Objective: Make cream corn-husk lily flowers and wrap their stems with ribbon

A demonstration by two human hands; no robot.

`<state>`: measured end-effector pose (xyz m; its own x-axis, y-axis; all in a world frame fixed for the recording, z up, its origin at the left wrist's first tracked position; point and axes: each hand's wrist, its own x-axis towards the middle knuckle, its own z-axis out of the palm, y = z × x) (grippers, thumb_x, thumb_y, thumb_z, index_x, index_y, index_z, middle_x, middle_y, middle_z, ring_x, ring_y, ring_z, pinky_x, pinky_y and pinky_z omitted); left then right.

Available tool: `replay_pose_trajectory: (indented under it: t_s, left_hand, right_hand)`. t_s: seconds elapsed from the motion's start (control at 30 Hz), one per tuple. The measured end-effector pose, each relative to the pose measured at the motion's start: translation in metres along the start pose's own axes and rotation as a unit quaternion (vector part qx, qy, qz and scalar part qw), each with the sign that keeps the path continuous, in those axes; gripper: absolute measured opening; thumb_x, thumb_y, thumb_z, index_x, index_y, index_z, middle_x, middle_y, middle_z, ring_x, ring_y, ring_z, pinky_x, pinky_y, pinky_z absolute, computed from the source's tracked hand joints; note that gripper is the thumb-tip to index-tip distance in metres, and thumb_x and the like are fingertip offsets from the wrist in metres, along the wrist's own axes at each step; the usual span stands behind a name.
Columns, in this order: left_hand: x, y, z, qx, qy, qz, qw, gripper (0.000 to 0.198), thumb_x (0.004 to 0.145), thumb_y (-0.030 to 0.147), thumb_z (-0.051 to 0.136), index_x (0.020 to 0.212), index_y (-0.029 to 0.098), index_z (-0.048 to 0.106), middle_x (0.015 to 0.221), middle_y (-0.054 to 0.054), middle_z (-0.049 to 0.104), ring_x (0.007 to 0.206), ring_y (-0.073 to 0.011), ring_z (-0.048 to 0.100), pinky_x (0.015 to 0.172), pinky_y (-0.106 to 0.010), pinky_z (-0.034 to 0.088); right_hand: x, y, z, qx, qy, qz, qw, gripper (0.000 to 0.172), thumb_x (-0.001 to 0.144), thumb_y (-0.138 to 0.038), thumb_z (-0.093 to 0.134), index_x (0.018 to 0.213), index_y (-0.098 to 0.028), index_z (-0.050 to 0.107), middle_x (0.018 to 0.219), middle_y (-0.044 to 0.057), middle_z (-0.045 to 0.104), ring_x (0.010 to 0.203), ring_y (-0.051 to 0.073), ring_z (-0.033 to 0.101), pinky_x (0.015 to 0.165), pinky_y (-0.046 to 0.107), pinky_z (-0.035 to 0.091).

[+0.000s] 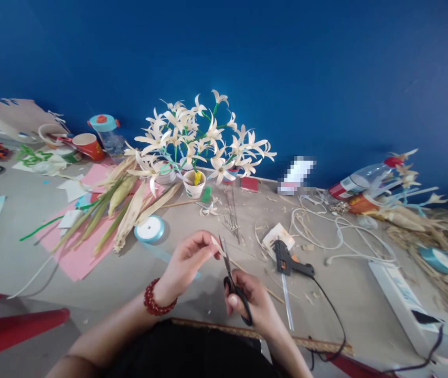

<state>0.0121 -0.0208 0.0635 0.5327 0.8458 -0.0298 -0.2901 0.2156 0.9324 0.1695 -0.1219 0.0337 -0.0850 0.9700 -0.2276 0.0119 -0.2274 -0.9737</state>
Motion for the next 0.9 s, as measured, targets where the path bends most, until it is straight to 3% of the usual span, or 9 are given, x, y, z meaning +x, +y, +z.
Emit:
replay_pose_trajectory:
  t_s: [0.9]
  left_hand:
    - [0.0007, 0.0006, -0.0044, 0.032, -0.023, -0.012, 0.999, 0.017, 0.091, 0.025, 0.058, 0.077, 0.016, 0.056, 0.076, -0.001, 0.06, 0.074, -0.0128, 0.055, 0.074, -0.027, 0.042]
  right_hand:
    - [-0.0028, 0.0089, -0.0088, -0.009, 0.014, 0.02, 1.0, 0.06, 0.067, -0.07, 0.072, 0.064, -0.023, 0.035, 0.054, -0.006, 0.045, 0.042, 0.008, 0.044, 0.041, 0.02, 0.03]
